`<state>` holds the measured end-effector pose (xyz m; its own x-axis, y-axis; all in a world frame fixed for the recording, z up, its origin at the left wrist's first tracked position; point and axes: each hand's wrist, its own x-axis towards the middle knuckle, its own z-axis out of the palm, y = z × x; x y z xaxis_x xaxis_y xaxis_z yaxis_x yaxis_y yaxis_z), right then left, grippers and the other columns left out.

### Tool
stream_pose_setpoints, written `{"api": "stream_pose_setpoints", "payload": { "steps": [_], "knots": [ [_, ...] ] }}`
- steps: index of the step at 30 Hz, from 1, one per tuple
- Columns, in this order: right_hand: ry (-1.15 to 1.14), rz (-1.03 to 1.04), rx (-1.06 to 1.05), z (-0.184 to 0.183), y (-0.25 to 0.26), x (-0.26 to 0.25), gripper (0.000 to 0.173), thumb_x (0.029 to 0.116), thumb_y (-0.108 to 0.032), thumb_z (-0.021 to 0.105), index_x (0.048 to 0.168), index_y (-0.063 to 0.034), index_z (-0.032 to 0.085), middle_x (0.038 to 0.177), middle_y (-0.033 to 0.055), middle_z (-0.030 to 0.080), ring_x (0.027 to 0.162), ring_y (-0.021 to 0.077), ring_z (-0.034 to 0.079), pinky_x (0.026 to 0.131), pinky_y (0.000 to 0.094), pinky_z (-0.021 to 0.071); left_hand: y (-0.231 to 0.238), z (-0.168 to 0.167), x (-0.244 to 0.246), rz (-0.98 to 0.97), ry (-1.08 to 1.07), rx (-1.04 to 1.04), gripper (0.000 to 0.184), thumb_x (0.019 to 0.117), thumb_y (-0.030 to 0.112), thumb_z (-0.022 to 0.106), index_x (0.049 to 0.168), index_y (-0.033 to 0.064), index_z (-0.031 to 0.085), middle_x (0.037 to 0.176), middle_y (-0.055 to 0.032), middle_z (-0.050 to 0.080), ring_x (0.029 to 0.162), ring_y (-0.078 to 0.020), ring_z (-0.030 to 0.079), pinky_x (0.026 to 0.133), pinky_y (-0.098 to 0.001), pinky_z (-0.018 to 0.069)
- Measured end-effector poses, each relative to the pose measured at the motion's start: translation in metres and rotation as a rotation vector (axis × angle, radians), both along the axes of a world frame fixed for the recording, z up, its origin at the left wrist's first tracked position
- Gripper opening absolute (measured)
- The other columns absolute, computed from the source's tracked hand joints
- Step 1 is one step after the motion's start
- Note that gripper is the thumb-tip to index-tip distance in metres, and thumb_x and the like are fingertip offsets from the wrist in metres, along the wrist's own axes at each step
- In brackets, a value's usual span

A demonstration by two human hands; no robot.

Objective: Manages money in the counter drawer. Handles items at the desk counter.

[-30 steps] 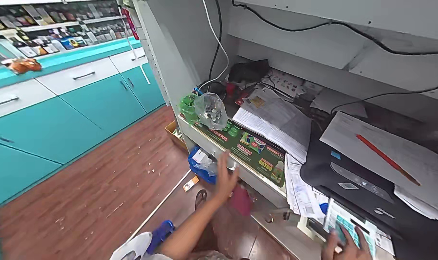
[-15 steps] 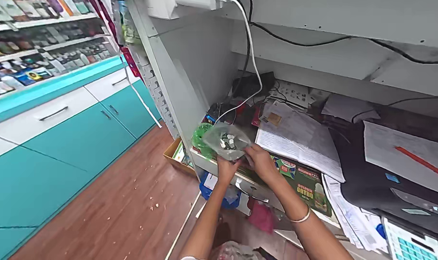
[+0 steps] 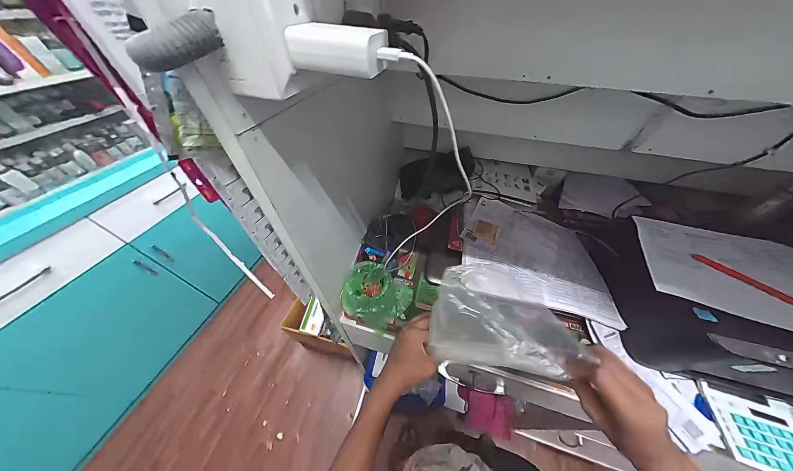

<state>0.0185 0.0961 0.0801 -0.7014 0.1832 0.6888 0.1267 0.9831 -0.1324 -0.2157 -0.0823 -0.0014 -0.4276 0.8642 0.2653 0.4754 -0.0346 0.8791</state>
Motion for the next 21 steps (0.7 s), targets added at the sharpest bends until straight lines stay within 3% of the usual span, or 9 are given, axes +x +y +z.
{"api": "stream_pose_setpoints", "payload": {
  "steps": [3, 6, 9, 11, 13, 15, 16, 18, 21],
  "knots": [
    [-0.117, -0.176, -0.296, -0.078, 0.021, 0.005, 0.022, 0.0913, -0.009, 0.060, 0.095, 0.0108, 0.068, 0.086, 0.0254, 0.070, 0.077, 0.0389, 0.071, 0.069, 0.0525, 0.0584, 0.010, 0.039, 0.016, -0.233, -0.648, -0.074, 0.023, 0.0871, 0.004, 0.072, 0.108, -0.0033, 0.070, 0.108, -0.0055, 0.073, 0.099, -0.0082, 0.070, 0.093, -0.0289, 0.0573],
    [-0.160, -0.057, -0.768, -0.128, -0.035, -0.023, 0.027, 0.0909, -0.011, 0.065, 0.108, 0.0091, 0.070, 0.097, 0.0199, 0.073, 0.090, 0.0295, 0.072, 0.085, 0.0486, 0.0583, 0.042, 0.068, 0.042, -0.043, -1.112, -0.034, 0.018, 0.1018, 0.013, 0.057, 0.108, 0.0011, 0.069, 0.090, -0.0066, 0.075, 0.082, -0.0142, 0.073, 0.079, -0.0335, 0.0617],
    [-0.127, 0.243, -0.699, -0.102, -0.062, -0.047, 0.019, 0.0990, -0.014, 0.061, 0.097, 0.0021, 0.072, 0.085, 0.0108, 0.073, 0.077, 0.0159, 0.072, 0.075, 0.0290, 0.0601, 0.075, 0.062, 0.043, 0.275, -0.768, 0.100, 0.021, 0.0984, 0.018, 0.066, 0.102, -0.0022, 0.072, 0.109, -0.0108, 0.073, 0.103, -0.0120, 0.069, 0.092, -0.0305, 0.0564],
    [-0.031, 0.286, -0.487, -0.065, -0.041, -0.038, 0.021, 0.1007, -0.018, 0.058, 0.094, -0.0050, 0.073, 0.088, 0.0067, 0.072, 0.085, 0.0098, 0.070, 0.081, 0.0196, 0.0565, 0.080, 0.044, 0.041, 0.263, -0.464, 0.039, 0.035, 0.0972, 0.026, 0.066, 0.111, -0.0063, 0.072, 0.154, -0.0288, 0.042, 0.151, -0.0337, 0.029, 0.124, -0.0456, 0.0233],
    [0.052, 0.223, -0.388, -0.040, -0.002, -0.031, 0.024, 0.1025, -0.026, 0.056, 0.096, -0.0085, 0.072, 0.100, 0.0091, 0.070, 0.099, 0.0115, 0.067, 0.090, 0.0214, 0.0545, 0.081, 0.033, 0.042, 0.243, -0.217, 0.022, 0.041, 0.0980, 0.033, 0.063, 0.110, -0.0040, 0.075, 0.155, -0.0332, 0.038, 0.153, -0.0522, 0.008, 0.122, -0.0651, 0.0104],
    [0.097, 0.188, -0.550, -0.030, 0.032, -0.034, 0.028, 0.1040, -0.028, 0.055, 0.102, -0.0037, 0.069, 0.119, 0.0134, 0.063, 0.113, 0.0120, 0.061, 0.097, 0.0245, 0.0520, 0.080, 0.037, 0.046, 0.193, -0.124, 0.013, 0.040, 0.0995, 0.037, 0.061, 0.107, 0.0004, 0.075, 0.162, -0.0291, 0.029, 0.153, -0.0496, 0.008, 0.121, -0.0641, 0.0156],
    [0.141, 0.182, -0.684, -0.030, 0.043, -0.038, 0.026, 0.1032, -0.022, 0.055, 0.107, 0.0011, 0.067, 0.120, 0.0115, 0.065, 0.108, 0.0096, 0.065, 0.090, 0.0246, 0.0563, 0.082, 0.037, 0.051, 0.161, -0.086, 0.019, 0.039, 0.0999, 0.038, 0.060, 0.111, 0.0038, 0.075, 0.164, -0.0272, 0.024, 0.153, -0.0457, 0.013, 0.122, -0.0593, 0.0201],
    [0.205, 0.135, -0.935, -0.033, 0.052, -0.049, 0.015, 0.1019, -0.010, 0.052, 0.109, 0.0007, 0.059, 0.093, -0.0028, 0.068, 0.074, -0.0006, 0.063, 0.066, 0.0186, 0.0550, 0.087, 0.031, 0.059, 0.114, 0.014, 0.093, 0.043, 0.0997, 0.039, 0.061, 0.127, 0.0063, 0.069, 0.160, -0.0273, 0.029, 0.148, -0.0417, 0.030, 0.119, -0.0548, 0.0310],
    [0.135, 0.117, -1.243, -0.031, 0.068, -0.061, 0.010, 0.0965, -0.004, 0.058, 0.104, -0.0018, 0.064, 0.068, -0.0064, 0.065, 0.050, 0.0004, 0.056, 0.047, 0.0176, 0.0483, 0.098, 0.024, 0.063, 0.024, 0.110, 0.162, 0.053, 0.0971, 0.027, 0.065, 0.140, -0.0027, 0.055, 0.155, -0.0269, 0.039, 0.143, -0.0412, 0.040, 0.116, -0.0529, 0.0367]
  ]
}}
